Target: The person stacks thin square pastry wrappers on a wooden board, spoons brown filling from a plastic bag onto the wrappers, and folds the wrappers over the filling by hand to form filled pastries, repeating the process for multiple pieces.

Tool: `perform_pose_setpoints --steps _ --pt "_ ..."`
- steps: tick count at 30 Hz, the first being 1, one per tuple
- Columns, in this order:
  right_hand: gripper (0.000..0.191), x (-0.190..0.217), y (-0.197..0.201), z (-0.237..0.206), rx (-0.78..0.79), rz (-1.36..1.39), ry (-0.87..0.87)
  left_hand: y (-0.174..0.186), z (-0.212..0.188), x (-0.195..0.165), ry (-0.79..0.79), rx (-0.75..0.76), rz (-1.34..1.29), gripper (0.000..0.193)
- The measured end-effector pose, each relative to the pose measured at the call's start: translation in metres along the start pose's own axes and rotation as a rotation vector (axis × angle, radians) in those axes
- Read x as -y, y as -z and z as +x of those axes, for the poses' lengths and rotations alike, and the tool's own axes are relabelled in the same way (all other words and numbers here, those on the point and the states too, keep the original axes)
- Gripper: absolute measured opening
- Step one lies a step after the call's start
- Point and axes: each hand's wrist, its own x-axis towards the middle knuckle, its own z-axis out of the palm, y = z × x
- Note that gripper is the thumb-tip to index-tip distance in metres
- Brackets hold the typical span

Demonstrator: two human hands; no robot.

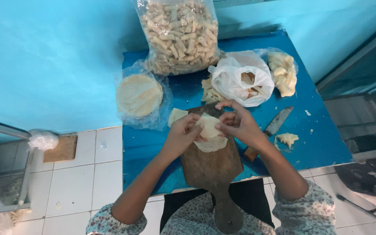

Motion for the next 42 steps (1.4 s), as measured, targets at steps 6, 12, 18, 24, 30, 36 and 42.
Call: perform_pose_setpoints --steps 6,12,18,24,30,36,42 --pt "0.051 0.009 0.002 -0.005 0.122 -0.551 -0.067 -0.008 -0.013 -0.014 -0.151 -0.034 0.796 0.02" --pt "0.052 0.013 -0.007 -0.007 0.228 -0.564 -0.101 -0.02 -0.026 -0.034 -0.041 0.023 0.944 0.026" --pt "0.055 0.016 -0.011 -0.008 0.252 -0.617 -0.116 -0.022 -0.028 -0.034 0.02 0.041 0.976 0.034" --pt "0.063 0.018 -0.011 -0.009 0.151 -0.705 0.006 -0.015 -0.022 -0.029 -0.058 -0.09 1.083 0.038" --pt "0.05 0.019 -0.01 -0.008 -0.014 -0.597 0.064 0.023 -0.009 -0.033 -0.324 -0.399 1.282 0.036" --pt "0.041 0.01 -0.011 -0.005 -0.057 -0.434 0.114 0.037 0.005 -0.027 -0.229 -0.373 1.27 0.045" --pt "0.035 -0.001 -0.005 -0.003 -0.084 -0.266 0.105 0.033 0.006 -0.019 -0.217 -0.399 1.269 0.043"
